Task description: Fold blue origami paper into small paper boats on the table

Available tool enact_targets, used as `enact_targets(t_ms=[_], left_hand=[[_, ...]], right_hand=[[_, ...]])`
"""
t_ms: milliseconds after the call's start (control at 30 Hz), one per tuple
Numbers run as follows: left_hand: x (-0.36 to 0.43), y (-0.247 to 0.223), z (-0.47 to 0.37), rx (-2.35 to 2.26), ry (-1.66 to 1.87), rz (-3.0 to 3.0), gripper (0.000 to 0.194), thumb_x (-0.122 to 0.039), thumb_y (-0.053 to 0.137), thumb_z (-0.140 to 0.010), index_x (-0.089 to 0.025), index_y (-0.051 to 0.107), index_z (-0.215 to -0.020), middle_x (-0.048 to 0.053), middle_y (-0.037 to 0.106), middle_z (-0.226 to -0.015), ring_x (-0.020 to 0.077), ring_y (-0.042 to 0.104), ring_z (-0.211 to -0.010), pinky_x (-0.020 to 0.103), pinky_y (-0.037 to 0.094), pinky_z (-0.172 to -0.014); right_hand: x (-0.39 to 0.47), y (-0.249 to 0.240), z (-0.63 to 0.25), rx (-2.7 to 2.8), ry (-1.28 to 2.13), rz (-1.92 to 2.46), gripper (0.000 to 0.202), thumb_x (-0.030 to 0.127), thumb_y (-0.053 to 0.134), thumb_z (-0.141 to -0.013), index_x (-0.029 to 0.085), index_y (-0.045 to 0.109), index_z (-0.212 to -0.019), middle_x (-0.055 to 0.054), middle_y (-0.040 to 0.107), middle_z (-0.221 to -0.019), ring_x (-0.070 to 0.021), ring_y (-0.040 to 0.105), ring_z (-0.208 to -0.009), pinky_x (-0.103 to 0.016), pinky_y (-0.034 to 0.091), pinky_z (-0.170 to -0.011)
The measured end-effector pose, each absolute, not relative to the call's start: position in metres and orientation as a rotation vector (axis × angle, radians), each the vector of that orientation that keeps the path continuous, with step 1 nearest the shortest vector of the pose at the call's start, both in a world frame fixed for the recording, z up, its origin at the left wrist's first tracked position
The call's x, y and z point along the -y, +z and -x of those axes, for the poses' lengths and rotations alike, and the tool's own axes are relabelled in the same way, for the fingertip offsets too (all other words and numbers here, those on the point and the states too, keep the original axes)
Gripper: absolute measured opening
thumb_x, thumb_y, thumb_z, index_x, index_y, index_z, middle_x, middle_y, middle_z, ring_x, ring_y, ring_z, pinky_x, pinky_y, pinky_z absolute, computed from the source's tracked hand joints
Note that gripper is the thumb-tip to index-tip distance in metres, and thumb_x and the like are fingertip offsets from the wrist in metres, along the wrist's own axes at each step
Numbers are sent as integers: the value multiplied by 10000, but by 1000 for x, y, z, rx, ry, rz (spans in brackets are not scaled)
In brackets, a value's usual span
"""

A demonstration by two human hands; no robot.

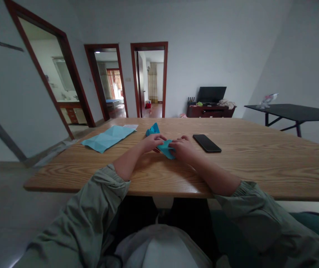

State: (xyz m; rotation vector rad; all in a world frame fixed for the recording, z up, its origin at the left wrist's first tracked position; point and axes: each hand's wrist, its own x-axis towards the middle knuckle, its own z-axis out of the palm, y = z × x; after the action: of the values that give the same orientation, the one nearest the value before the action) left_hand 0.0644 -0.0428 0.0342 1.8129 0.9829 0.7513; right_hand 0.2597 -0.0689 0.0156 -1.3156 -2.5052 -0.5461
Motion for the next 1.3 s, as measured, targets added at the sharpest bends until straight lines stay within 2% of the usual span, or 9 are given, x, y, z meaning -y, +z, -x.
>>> enact_targets(t_ms=[100,367,633,867,1067,1300], left_hand=[[44,36,-63,-1019,682,-1818,281,-197,530,-786,-163,566,-1062,42,605,-915,121,599,-693,242,541,-565],[32,24,-67,-1178,615,-1821,409,-316,585,-812,-206,493,-1195,-23,552,-754,91,541,-505,214,475,-462],[33,22,-68,-1188,579,-1900,273,-300,553,-849,-160,559,-1083,-43,503,-618,68,475,-448,171,409,-426],[27,15,-66,-1175,610,-1942,217,-233,520,-832,-166,571,-1033,-12,561,-705,75,498,-471,179,401,-421],[26,13,-65,-1198,618,-1958,249,-250,515,-825,-177,573,-1056,-7,574,-722,87,504,-479,180,389,-406],[32,20,-64,-1213,601,-1954,278,-233,523,-811,-176,577,-1078,-1,588,-742,83,517,-505,176,401,-443]], right_hand=[[69,15,-259,2541,-538,1319,147,240,544,-850,198,659,-931,-69,696,-957,-214,617,-905,-362,243,-884],[76,20,-252,2660,-527,1222,149,215,534,-849,186,667,-913,-90,686,-976,-222,597,-936,-336,278,-861],[68,18,-252,2682,-518,1206,122,219,561,-820,180,664,-873,-83,677,-947,-211,603,-900,-312,320,-825],[62,14,-257,2695,-486,1283,129,238,568,-790,185,678,-832,-85,690,-936,-222,620,-878,-325,349,-804],[63,13,-259,2691,-499,1243,130,245,580,-770,184,686,-815,-84,692,-935,-236,620,-894,-338,355,-822],[68,16,-258,2634,-464,1190,225,271,576,-778,195,677,-963,-75,689,-968,-222,616,-912,-322,353,-848]])
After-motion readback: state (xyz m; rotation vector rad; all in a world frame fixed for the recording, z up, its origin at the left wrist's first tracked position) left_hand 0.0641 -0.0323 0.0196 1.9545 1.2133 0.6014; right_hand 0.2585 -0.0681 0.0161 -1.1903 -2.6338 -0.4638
